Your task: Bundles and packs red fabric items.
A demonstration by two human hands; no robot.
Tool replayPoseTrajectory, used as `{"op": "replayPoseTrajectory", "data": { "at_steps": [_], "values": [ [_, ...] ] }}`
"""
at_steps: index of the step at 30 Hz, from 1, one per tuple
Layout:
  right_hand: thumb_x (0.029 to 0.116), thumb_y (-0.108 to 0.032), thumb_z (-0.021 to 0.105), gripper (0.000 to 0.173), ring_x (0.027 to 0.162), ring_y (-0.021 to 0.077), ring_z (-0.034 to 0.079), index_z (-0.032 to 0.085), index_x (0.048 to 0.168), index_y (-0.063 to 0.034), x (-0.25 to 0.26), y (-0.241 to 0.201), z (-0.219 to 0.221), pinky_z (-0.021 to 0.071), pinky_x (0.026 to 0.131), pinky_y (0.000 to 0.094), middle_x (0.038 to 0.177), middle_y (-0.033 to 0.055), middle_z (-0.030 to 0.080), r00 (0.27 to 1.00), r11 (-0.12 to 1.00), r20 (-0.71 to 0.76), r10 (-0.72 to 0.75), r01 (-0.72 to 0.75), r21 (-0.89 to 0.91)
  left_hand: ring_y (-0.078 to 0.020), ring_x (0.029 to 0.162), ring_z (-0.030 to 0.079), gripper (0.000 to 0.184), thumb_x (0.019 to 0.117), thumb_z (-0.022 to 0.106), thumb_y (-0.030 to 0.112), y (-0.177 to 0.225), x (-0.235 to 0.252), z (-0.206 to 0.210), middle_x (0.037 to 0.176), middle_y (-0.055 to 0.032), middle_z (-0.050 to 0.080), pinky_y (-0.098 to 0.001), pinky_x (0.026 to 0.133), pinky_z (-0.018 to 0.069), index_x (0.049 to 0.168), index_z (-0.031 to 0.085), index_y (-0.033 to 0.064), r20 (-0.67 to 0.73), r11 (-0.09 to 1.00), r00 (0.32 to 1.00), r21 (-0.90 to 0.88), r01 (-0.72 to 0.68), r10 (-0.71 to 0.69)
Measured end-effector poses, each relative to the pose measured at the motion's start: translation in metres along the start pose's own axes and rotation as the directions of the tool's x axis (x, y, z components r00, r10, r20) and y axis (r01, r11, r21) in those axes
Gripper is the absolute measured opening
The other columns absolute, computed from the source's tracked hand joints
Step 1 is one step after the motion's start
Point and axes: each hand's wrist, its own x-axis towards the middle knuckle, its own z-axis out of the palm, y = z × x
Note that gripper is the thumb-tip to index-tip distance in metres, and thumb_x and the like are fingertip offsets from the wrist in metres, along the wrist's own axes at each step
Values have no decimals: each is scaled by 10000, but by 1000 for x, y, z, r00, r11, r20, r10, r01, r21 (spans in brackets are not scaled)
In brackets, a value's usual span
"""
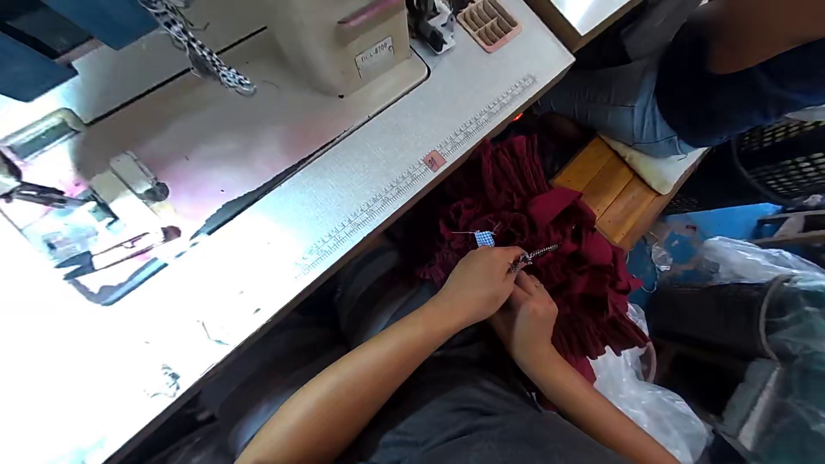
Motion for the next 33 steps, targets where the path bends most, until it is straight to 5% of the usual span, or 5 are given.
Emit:
{"op": "replayPoseTrajectory", "data": {
  "at_steps": [4, 9, 20, 30, 33],
  "values": [
    [873, -164, 653, 186, 820, 216, 701, 779, 787, -58, -7, 8, 20, 563, 740, 390, 844, 89, 741, 991, 954, -95, 93, -61, 295, -309, 883, 716, 260, 1063, 502, 140, -3, -1, -1, 927, -145, 729, -531, 797, 561, 1188, 711, 51, -34, 977, 996, 198, -76, 84],
    [949, -104, 652, 159, 858, 103, 644, 786, 896, -36, -9, 21, -3, 542, 822, 306, 851, 37, 690, 991, 819, 96, 96, -134, 558, -142, 664, 601, 381, 1088, 457, 303, -30, 10, 0, 711, -5, 631, -405, 646, 497, 923, 743, 112, -248, 997, 968, -71, -45, 26],
    [993, -146, 615, 196, 812, 169, 629, 779, 922, -67, 28, 38, -17, 482, 786, 347, 799, 58, 694, 907, 872, -142, -397, 421, 249, -122, 911, 616, 326, 1059, 449, 159, -82, -21, 38, 959, -64, 640, -313, 860, 522, 1088, 742, 18, -344, 909, 905, -239, -341, 250],
    [977, -172, 638, 244, 780, 226, 634, 710, 803, -16, 61, 42, -29, 462, 843, 473, 723, 75, 650, 920, 983, 364, -148, 96, 157, -215, 881, 618, 290, 1033, 506, 201, -58, -26, 54, 895, -68, 626, -444, 809, 476, 1007, 761, 66, -426, 977, 887, -28, -210, 178],
    [946, -181, 690, 143, 882, 251, 691, 754, 973, -56, 68, 32, -29, 491, 940, 530, 852, 81, 732, 849, 997, 525, -58, 18, 79, -209, 872, 638, 261, 993, 542, 212, -59, -26, 57, 876, -45, 665, -502, 838, 465, 927, 763, 91, -476, 983, 862, 26, -184, 174]
  ]
}}
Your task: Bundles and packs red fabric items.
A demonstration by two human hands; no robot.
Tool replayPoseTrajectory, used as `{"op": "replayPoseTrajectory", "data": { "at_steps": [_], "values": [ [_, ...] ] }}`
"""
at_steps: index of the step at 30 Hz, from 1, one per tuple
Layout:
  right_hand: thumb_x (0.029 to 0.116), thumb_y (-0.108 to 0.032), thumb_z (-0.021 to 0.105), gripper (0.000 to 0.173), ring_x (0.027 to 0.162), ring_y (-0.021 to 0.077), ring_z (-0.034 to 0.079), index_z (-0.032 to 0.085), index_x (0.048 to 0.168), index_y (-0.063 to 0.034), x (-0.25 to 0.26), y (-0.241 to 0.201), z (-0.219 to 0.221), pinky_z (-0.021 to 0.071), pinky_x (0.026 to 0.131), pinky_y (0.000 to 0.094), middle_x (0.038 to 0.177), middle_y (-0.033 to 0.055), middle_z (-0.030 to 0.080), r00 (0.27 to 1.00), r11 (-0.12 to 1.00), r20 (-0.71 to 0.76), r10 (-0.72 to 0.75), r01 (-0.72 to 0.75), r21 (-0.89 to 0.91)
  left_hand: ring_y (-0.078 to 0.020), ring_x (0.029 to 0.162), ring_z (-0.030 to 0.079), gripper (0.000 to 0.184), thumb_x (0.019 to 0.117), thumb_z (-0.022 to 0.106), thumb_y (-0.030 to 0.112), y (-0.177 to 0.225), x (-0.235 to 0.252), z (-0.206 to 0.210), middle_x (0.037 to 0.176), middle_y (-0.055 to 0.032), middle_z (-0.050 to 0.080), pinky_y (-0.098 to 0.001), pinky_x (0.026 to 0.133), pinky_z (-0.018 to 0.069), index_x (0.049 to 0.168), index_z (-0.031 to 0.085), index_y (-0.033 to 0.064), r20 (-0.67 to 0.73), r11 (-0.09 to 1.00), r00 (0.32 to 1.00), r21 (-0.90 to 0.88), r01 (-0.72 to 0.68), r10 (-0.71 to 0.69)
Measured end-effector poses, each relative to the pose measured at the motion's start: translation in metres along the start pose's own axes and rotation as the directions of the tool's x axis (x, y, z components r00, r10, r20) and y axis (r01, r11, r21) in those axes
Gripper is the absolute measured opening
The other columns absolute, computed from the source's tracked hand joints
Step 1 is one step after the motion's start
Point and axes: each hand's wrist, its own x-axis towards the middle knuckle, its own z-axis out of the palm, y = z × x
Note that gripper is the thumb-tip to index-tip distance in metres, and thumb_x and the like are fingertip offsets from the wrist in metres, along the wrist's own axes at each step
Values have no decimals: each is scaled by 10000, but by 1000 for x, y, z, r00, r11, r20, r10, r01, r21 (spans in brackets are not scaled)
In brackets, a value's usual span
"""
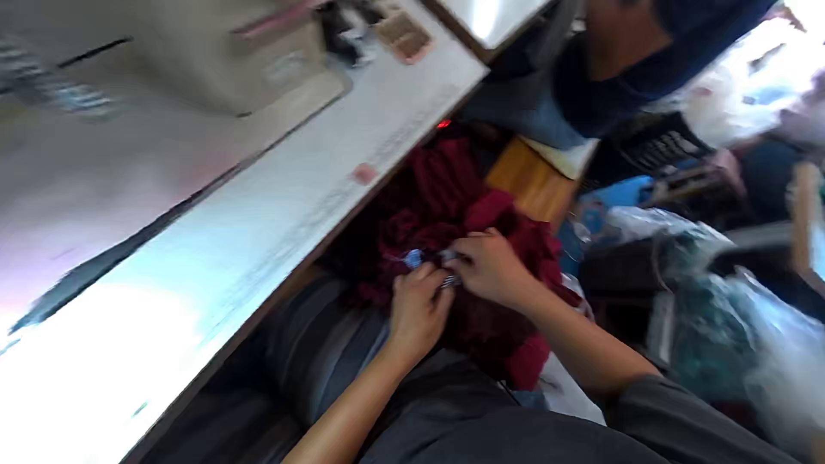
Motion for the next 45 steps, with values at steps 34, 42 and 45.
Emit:
{"op": "replayPoseTrajectory", "data": {
  "at_steps": [34, 42, 45],
  "values": [
    [907, 33, 636, 110, 1044, 349, 642, 730, 885, -18, -8, 14, -23, 504, 900, 528, 1030, 149, 685, 899, 824, 120, -420, 434, -366, -186, 1032, 614, 333, 1028, 476, 175, 9, 27, -10, 1107, -96, 637, -401, 906, 508, 924, 755, 26, 178, 984, 977, -116, 135, -113],
    [996, -69, 553, 185, 812, 246, 679, 735, 1003, -35, -14, 47, -6, 542, 758, 359, 839, 96, 692, 715, 697, -133, -686, 595, -400, -185, 986, 653, 271, 1045, 521, 181, 3, 19, -6, 1084, -96, 668, -387, 883, 545, 982, 749, 47, 85, 998, 996, -54, -15, 19],
    [991, -104, 593, 142, 943, 240, 694, 733, 1008, -102, -15, 48, 10, 552, 853, 398, 943, 69, 722, 727, 746, -227, -648, 545, -382, -213, 963, 697, 253, 1025, 517, 119, 3, 17, -5, 1055, -140, 701, -374, 847, 595, 1032, 747, 15, 19, 982, 989, 116, -146, 145]
  ]
}}
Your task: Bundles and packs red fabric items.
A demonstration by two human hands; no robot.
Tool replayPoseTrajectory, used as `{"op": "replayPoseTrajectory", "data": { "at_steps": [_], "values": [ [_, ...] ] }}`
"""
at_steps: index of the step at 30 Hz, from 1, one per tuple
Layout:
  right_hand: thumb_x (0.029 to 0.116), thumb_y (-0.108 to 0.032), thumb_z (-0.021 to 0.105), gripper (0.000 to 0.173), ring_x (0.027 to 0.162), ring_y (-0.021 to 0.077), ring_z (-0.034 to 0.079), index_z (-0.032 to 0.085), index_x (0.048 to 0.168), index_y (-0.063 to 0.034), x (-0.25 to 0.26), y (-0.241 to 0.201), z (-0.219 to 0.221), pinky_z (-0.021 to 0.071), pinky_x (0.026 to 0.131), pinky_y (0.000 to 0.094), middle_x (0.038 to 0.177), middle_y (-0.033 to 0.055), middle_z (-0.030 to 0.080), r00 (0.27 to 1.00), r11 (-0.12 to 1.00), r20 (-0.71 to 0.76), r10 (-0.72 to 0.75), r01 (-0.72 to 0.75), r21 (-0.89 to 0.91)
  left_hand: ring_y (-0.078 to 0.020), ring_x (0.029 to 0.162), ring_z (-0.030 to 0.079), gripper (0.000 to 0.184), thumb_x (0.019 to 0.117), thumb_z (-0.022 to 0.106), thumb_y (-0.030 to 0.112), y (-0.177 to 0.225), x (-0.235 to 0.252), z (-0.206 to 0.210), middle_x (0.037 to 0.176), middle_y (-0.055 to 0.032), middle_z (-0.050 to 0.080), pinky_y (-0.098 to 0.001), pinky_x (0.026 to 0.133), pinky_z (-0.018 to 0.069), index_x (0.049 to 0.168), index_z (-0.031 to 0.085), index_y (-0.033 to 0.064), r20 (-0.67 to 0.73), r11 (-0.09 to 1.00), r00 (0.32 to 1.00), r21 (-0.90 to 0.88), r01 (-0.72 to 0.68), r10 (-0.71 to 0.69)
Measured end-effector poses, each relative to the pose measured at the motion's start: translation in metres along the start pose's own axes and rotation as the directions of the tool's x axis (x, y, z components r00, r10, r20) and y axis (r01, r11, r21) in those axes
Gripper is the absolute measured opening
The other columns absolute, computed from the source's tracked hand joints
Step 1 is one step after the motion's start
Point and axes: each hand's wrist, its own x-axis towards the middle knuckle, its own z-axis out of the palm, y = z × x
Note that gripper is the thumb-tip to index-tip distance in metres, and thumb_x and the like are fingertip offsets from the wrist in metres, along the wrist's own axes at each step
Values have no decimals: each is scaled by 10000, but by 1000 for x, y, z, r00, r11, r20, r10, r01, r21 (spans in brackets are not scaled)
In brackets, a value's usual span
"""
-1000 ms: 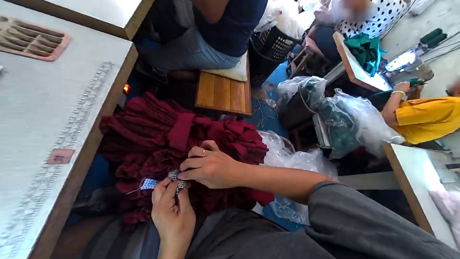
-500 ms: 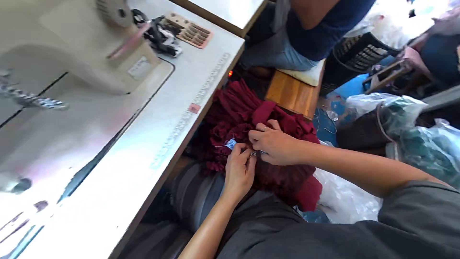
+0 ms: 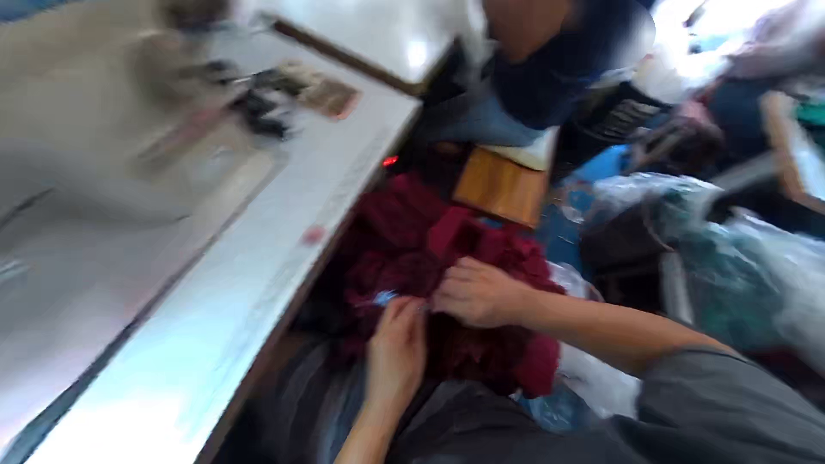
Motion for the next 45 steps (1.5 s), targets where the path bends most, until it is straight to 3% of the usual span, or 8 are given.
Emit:
{"op": "replayPoseTrajectory", "data": {
  "at_steps": [3, 7, 17, 24, 31, 37, 41, 45],
  "values": [
    [908, -41, 659, 111, 906, 264, 688, 763, 896, -78, -2, -5, -3, 531, 831, 414, 897, 89, 729, 977, 998, -200, 70, -69, 14, -354, 839, 699, 249, 974, 479, 0, 24, 15, -5, 904, -270, 681, -440, 759, 573, 958, 703, -109, 13, 984, 991, 116, -137, 137],
    [915, 4, 628, 134, 765, 260, 621, 726, 824, -11, 2, -12, -31, 476, 732, 367, 789, 110, 684, 929, 994, -359, 91, -63, 87, -270, 769, 611, 293, 973, 440, 57, 53, 31, -21, 708, -202, 605, -313, 775, 478, 814, 657, -61, 36, 955, 958, 76, -286, 284],
    [939, -53, 621, 130, 693, 267, 634, 716, 851, -42, -22, 50, -6, 504, 634, 376, 739, 117, 649, 886, 958, -363, 287, -260, 123, -367, 827, 576, 291, 972, 429, 62, 41, 92, -1, 741, -191, 613, -459, 799, 382, 811, 660, -8, 257, 896, 895, 167, -412, 364],
    [914, -22, 598, 153, 764, 242, 706, 730, 837, -30, -42, 71, 18, 586, 690, 379, 785, 107, 705, 883, 878, -164, 439, -383, 287, -218, 861, 545, 288, 1027, 435, 186, -32, 49, 4, 740, -42, 595, -345, 863, 370, 831, 637, 128, 124, 932, 941, 146, -332, 316],
    [971, -106, 544, 241, 758, 235, 699, 686, 798, -16, -49, 70, 24, 582, 703, 387, 771, 108, 686, 872, 850, -94, 480, -437, 293, -228, 878, 578, 331, 1036, 431, 193, -41, 26, 5, 793, -30, 654, -390, 870, 395, 844, 696, 143, 96, 963, 966, 104, -250, 240],
    [972, -104, 571, 212, 783, 188, 688, 740, 877, -19, -37, 35, -22, 578, 732, 318, 814, 89, 696, 876, 859, -38, 480, -461, 223, -171, 1295, 552, 389, 1091, 420, 285, 1, 42, -7, 1178, 2, 726, -439, 1145, 319, 856, 682, 120, 185, 944, 973, -321, -76, 141],
    [939, 4, 531, 214, 833, 229, 714, 745, 943, 3, -31, 1, -33, 593, 770, 331, 880, 136, 721, 871, 866, -54, 488, -475, 159, -59, 1003, 657, 311, 1061, 469, 157, 12, 61, 2, 999, 19, 751, -414, 1016, 421, 985, 759, 73, 199, 899, 980, -432, 72, 17],
    [896, 66, 533, 231, 833, 239, 714, 741, 944, -21, -26, -10, -33, 591, 760, 315, 890, 139, 719, 926, 929, -94, 365, -357, 92, -118, 971, 663, 215, 1029, 571, 160, 21, 78, 1, 995, -14, 737, -440, 956, 434, 990, 764, 72, 282, 962, 959, -266, 70, 9]
  ]
}}
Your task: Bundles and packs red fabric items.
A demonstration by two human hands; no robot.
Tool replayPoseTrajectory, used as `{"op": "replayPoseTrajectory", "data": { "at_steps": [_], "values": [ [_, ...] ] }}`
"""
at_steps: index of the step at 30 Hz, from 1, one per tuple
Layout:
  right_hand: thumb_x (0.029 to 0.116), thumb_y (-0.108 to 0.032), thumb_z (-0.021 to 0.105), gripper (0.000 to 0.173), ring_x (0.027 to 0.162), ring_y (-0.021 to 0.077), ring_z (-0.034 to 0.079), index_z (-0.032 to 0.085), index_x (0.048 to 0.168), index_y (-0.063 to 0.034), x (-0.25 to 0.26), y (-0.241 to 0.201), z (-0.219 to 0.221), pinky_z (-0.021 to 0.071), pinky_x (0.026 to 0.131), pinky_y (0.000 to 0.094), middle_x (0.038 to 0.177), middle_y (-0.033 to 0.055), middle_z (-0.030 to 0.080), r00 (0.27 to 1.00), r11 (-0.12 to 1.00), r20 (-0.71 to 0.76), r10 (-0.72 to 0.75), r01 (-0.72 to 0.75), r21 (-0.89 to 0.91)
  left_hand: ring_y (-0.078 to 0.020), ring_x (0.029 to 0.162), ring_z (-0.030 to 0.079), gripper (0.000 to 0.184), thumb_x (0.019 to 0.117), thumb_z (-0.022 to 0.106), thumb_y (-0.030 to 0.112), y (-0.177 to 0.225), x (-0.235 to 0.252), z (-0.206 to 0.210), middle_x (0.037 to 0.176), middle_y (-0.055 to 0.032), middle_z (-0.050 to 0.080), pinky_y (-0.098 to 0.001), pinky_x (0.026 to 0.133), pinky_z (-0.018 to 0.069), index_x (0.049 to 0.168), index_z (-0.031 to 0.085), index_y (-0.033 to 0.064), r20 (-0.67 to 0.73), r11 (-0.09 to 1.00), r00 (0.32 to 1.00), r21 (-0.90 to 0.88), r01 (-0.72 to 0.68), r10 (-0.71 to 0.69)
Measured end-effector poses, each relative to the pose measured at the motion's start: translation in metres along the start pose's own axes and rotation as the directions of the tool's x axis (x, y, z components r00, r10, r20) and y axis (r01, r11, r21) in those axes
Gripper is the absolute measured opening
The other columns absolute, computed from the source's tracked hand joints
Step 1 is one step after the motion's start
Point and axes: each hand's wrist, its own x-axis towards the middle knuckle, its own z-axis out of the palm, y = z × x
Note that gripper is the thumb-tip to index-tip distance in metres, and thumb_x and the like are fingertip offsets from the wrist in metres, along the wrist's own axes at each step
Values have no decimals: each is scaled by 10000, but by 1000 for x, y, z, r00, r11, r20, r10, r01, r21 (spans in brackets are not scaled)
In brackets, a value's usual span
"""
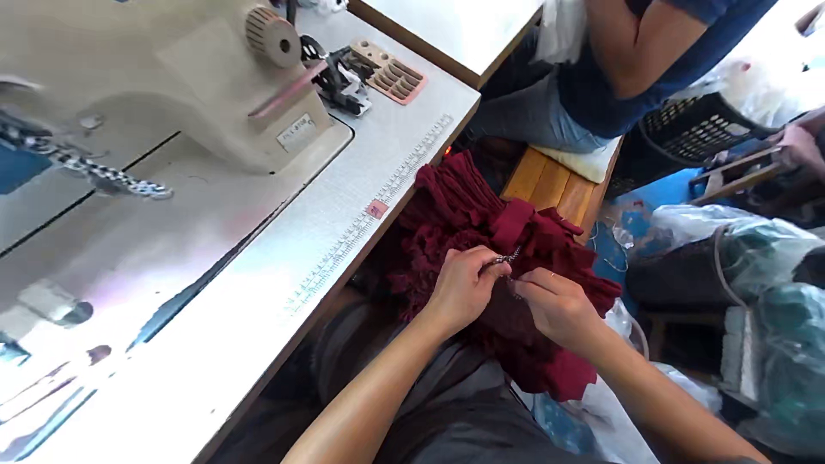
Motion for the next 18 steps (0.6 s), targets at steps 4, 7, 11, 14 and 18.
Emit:
{"op": "replayPoseTrajectory", "data": {
  "at_steps": [4, 7, 11, 14, 18],
  "values": [
    [940, 14, 560, 217, 999, 234, 671, 742, 951, -104, 6, 10, 8, 544, 906, 338, 1000, 117, 702, 986, 991, -106, -132, 130, -28, -230, 943, 691, 264, 996, 586, 40, 6, 11, -5, 953, -76, 734, -496, 945, 476, 1254, 642, 55, 161, 991, 987, 137, -2, -20],
    [961, 0, 555, 231, 1136, 256, 652, 749, 969, -125, 9, 19, 18, 514, 1005, 396, 1143, 137, 704, 983, 992, -145, -108, 116, 48, -266, 978, 699, 466, 967, 630, 10, 17, 17, -7, 957, -87, 740, -491, 948, 510, 1401, 472, 73, 203, 982, 975, 180, 56, -93],
    [938, 25, 542, 222, 961, 170, 707, 757, 955, -27, 8, 21, 28, 587, 883, 326, 1003, 112, 737, 984, 967, -142, 110, -73, 246, -299, 972, 691, 668, 967, 612, 32, 13, 9, -4, 897, -77, 733, -545, 973, 499, 1564, 319, 101, 148, 964, 986, 264, 32, -73],
    [939, 29, 575, 152, 887, 120, 707, 720, 985, 38, 4, 10, 30, 601, 843, 302, 935, 99, 734, 918, 859, -129, 375, -292, 420, -288, 958, 706, 628, 922, 664, 105, 0, -3, 10, 990, -74, 745, -602, 951, 499, 1504, 432, 67, -19, 957, 995, 278, -84, 93],
    [966, -20, 607, 147, 828, 128, 684, 680, 1050, 78, 9, -5, 21, 572, 790, 298, 892, 131, 712, 745, 590, 43, 666, -562, 580, -393, 989, 649, 240, 894, 627, 110, -5, -14, 31, 1164, -243, 694, -532, 900, 468, 1071, 643, -51, -174, 907, 945, 372, -197, 277]
  ]
}}
